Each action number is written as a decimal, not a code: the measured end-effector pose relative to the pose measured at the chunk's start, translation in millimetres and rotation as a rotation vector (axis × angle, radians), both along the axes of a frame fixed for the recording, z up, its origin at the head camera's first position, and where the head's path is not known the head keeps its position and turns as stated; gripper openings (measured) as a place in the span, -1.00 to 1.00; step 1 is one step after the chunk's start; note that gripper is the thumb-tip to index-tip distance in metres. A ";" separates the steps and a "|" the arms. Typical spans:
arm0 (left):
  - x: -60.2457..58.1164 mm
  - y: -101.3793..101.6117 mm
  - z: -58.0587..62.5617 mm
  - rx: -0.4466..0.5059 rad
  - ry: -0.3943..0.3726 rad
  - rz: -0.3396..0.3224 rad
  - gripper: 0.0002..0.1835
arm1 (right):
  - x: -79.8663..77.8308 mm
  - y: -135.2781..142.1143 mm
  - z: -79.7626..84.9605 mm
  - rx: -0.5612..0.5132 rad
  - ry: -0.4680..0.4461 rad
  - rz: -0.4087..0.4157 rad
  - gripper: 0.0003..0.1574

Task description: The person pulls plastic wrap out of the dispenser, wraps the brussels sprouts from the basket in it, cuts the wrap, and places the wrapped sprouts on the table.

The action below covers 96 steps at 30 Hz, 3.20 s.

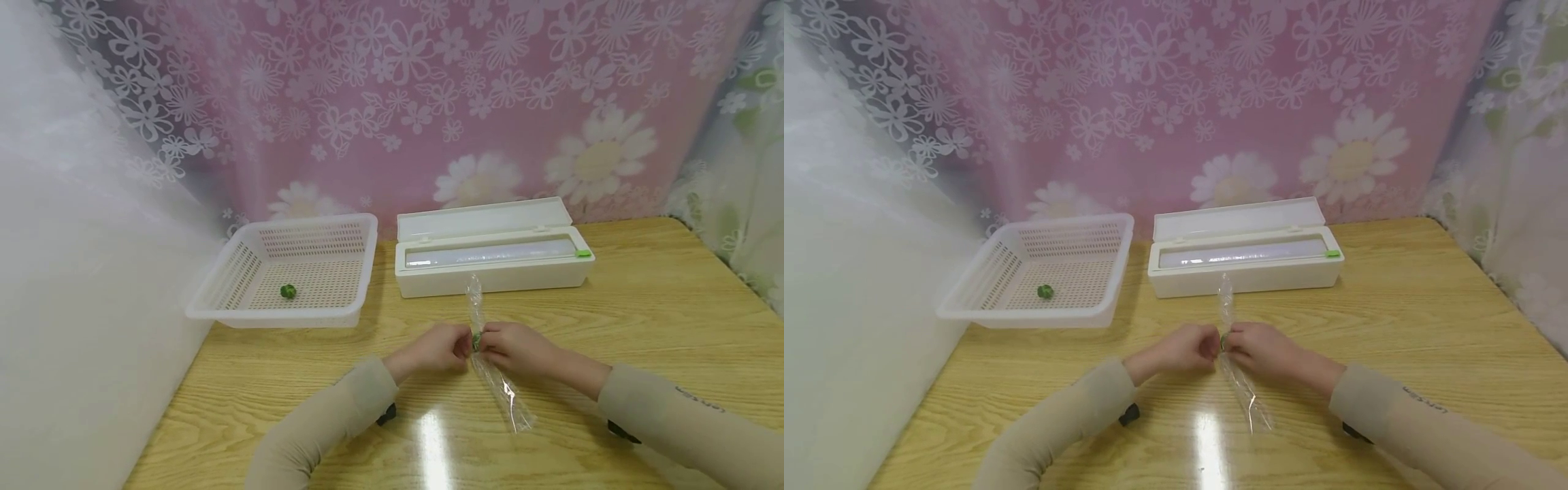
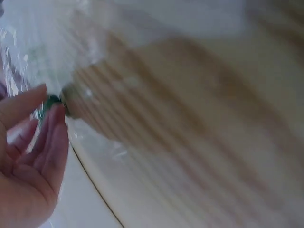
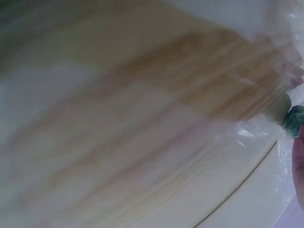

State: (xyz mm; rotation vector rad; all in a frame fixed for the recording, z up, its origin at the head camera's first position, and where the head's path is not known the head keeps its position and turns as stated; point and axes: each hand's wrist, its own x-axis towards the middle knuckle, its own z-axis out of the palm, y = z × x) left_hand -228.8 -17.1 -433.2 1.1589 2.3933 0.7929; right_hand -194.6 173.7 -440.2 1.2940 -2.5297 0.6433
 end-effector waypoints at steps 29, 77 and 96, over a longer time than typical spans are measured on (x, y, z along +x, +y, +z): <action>2.9 12.1 6.3 -0.103 0.201 0.041 -0.85 | 11.2 0.0 13.3 -0.011 -0.032 -0.063 -0.59; -10.4 23.7 4.1 -0.039 0.034 0.213 -0.83 | -5.7 4.3 6.0 -0.359 -0.753 -0.504 -0.80; -10.6 21.0 2.1 -0.035 0.016 0.333 -0.70 | -4.7 -4.4 18.0 -0.541 -0.951 -0.465 -0.53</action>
